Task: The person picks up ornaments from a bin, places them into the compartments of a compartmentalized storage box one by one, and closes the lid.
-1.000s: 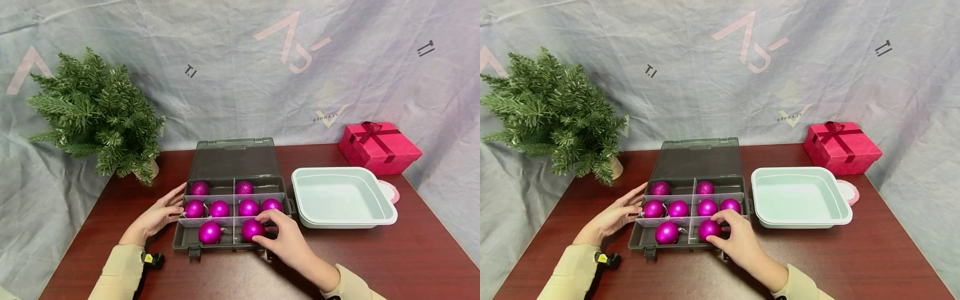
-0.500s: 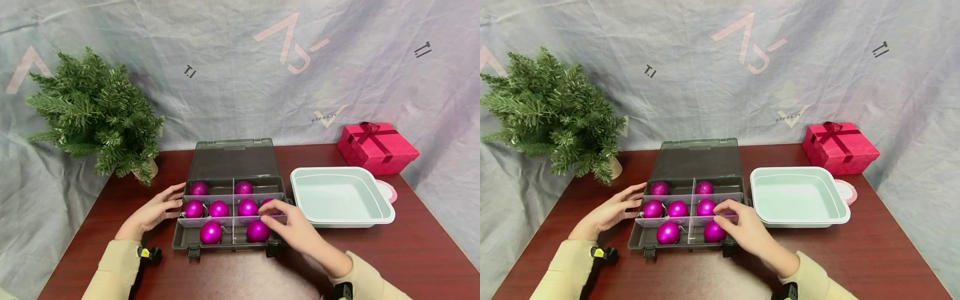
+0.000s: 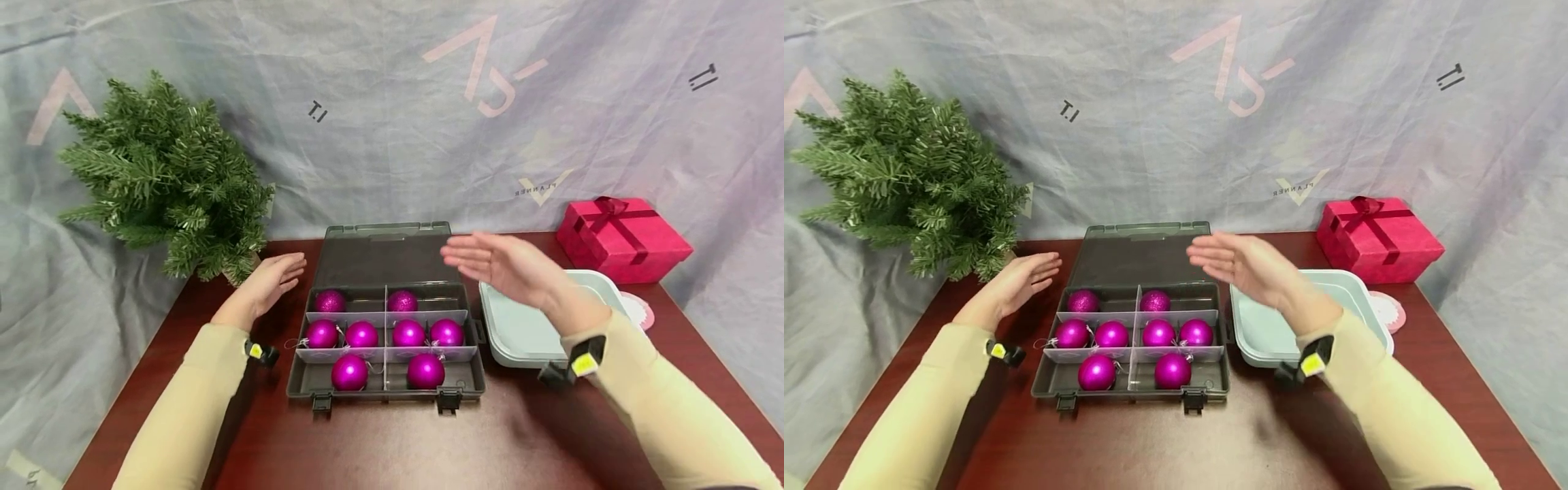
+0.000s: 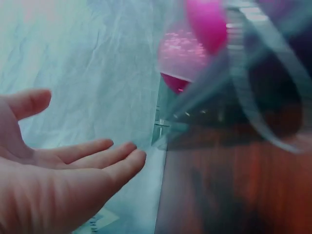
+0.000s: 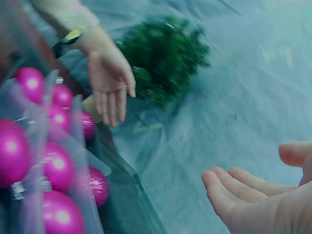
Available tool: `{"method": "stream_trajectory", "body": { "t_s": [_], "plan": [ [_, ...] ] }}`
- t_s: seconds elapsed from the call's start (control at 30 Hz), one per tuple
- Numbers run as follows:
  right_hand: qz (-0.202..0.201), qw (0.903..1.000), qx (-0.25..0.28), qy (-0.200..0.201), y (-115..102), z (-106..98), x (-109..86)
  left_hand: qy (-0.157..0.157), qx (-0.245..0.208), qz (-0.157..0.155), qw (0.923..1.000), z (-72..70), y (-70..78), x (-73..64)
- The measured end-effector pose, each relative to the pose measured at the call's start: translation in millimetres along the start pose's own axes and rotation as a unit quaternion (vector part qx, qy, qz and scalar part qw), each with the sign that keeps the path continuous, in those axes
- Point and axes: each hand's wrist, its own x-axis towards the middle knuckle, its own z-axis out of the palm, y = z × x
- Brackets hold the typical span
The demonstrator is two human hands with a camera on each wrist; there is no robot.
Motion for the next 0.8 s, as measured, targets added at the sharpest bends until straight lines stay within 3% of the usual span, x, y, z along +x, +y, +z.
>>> {"method": "stream_trajectory", "body": {
  "t_s": [0.07, 0.13, 0.23, 0.33, 0.53, 0.8],
  "plan": [
    [0.033, 0.9961, 0.083, 0.000, -8, -13, 15.0, 0.008, -0.025, -0.020, 0.9995, -0.4, 3.7, 10.9],
    [0.061, 0.9858, 0.156, 0.007, -11, -25, 29.3, 0.012, -0.045, -0.044, 0.9980, -1.0, 5.5, 20.6],
    [0.090, 0.9707, 0.221, 0.025, -11, -38, 47.4, 0.018, -0.068, -0.079, 0.9943, -0.8, 5.1, 32.6],
    [0.114, 0.9626, 0.239, 0.057, -5, -49, 61.3, 0.028, -0.074, -0.109, 0.9909, -0.7, 4.7, 42.9],
    [0.152, 0.9516, 0.243, 0.111, 10, -70, 75.0, 0.036, -0.090, -0.135, 0.9861, -1.0, 6.8, 63.0],
    [0.178, 0.9515, 0.218, 0.123, 25, -76, 90.6, 0.003, -0.117, -0.159, 0.9803, -4.5, 1.0, 68.2]
  ]
}}
